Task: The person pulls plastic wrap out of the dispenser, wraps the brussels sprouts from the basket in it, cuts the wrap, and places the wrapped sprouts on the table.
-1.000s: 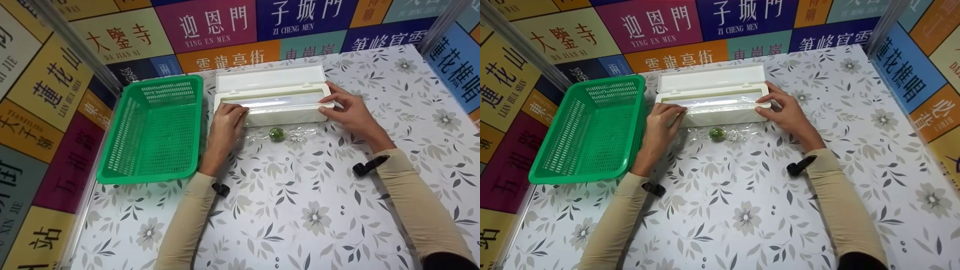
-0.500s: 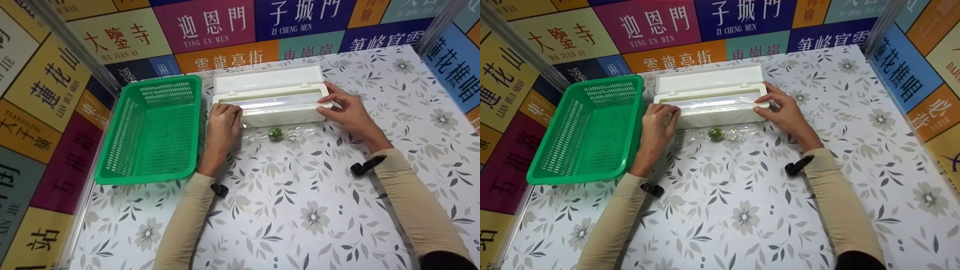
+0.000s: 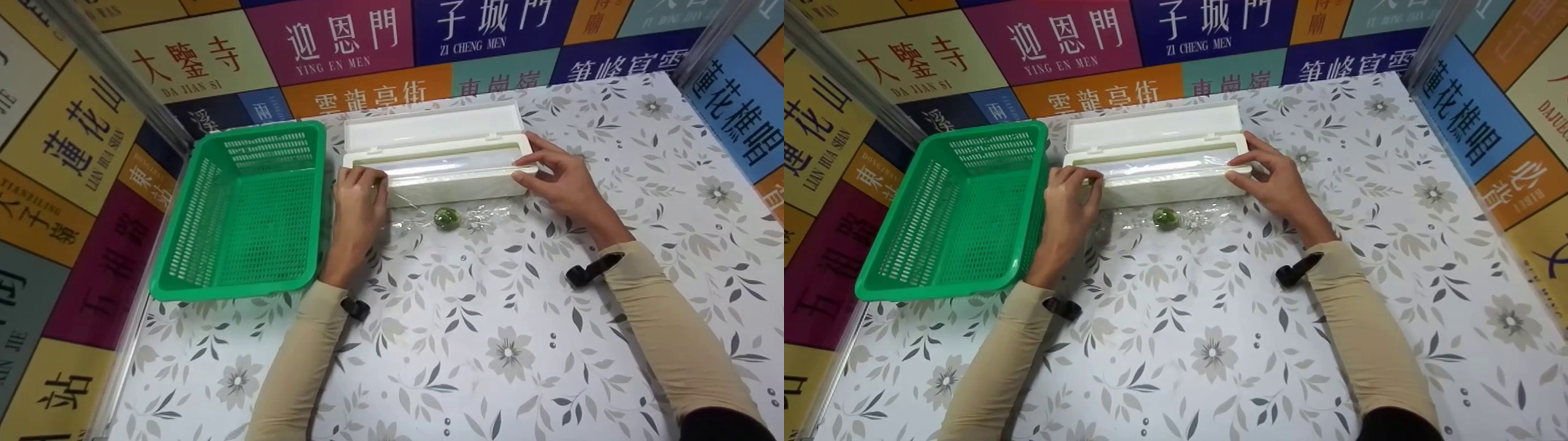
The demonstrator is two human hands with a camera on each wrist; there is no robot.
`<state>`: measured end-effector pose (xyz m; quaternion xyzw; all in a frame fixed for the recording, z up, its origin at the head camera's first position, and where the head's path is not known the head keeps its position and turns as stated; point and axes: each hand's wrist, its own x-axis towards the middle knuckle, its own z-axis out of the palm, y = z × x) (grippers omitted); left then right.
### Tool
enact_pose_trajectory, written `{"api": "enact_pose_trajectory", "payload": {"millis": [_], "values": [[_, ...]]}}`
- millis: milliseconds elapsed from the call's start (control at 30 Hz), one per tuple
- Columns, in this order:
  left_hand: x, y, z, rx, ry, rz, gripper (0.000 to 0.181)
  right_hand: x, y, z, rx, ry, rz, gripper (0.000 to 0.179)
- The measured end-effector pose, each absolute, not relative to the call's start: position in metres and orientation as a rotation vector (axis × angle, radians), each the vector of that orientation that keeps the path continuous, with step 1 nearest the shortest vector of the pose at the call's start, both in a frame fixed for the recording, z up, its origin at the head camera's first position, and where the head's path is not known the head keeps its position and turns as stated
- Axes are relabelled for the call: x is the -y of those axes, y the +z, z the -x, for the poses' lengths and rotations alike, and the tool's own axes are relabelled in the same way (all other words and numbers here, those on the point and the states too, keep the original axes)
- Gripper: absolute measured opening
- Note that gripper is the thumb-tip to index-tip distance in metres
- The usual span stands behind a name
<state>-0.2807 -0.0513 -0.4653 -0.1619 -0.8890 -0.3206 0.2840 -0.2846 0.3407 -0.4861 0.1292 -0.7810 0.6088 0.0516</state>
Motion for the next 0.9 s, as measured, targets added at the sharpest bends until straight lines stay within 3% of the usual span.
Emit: {"api": "enact_pose_trajectory", "payload": {"millis": [900], "values": [[0.066,-0.463,0.284,2.395,-0.807,0.348,0.008,-0.345,-0.484,0.285,2.446,1.83,-0.341,0.035]]}}
